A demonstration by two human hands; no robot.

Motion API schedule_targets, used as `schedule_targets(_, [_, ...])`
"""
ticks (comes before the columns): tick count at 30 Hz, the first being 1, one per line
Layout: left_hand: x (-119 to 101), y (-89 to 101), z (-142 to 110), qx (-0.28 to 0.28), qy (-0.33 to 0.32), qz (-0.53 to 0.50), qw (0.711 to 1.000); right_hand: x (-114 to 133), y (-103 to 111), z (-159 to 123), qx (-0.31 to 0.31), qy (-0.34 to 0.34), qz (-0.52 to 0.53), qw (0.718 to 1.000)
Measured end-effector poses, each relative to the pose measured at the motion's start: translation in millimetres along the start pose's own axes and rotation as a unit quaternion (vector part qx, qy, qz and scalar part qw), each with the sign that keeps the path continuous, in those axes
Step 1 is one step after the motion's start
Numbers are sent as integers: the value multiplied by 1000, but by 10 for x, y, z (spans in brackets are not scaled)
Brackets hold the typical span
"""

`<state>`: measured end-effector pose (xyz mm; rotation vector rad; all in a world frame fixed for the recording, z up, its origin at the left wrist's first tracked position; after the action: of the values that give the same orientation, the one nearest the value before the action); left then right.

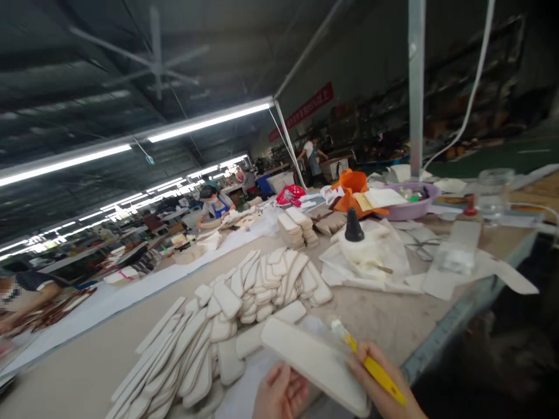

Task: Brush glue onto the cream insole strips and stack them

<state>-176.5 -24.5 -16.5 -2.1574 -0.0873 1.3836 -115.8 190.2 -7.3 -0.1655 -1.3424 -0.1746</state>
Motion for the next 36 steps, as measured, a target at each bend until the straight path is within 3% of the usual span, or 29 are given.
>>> schedule_targets(2, [-21,-67,-86,-25,-23,-1,999,12,17,0,8,12,-8,1000])
schedule_targets(5, [-132,-257,-101,20,-32,-13,999,-34,8,2,16,-1,0,1000])
schedule_targets(7, [-161,-293,-53,20,-29,-3,999,-65,-36,5,33,-20,8,999])
schedule_targets(12, [-123,-169,76,-51,-47,13,997,-12,-92,9,65,-38,-2,997])
schedule_targets(16, [-127,-115,143,-58,-47,19,997,-14,-98,6,75,-36,2,997])
schedule_targets(24, [-237,-91,220,-64,-57,54,995,-123,-137,-3,67,33,-134,988])
schedule_targets(30, [-325,-96,250,-58,-66,76,993,-127,-217,30,60,60,-146,986])
schedule_targets(33, [-518,-7,303,-68,-77,105,989,-183,-274,22,92,47,-118,988])
schedule_targets(36, [-1014,228,429,-105,-105,152,977,-178,-258,6,119,36,-76,989])
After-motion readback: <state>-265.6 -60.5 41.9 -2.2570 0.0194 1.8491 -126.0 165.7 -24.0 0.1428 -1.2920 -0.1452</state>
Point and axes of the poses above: each hand's wrist, its own z-axis towards the middle knuckle, its own y-axis out of the back of the hand, x = y × z, the point moved 8 cm from there along z, towards the middle knuckle, and after that the axes turned 9 degrees about x, right-handed, at the moved point
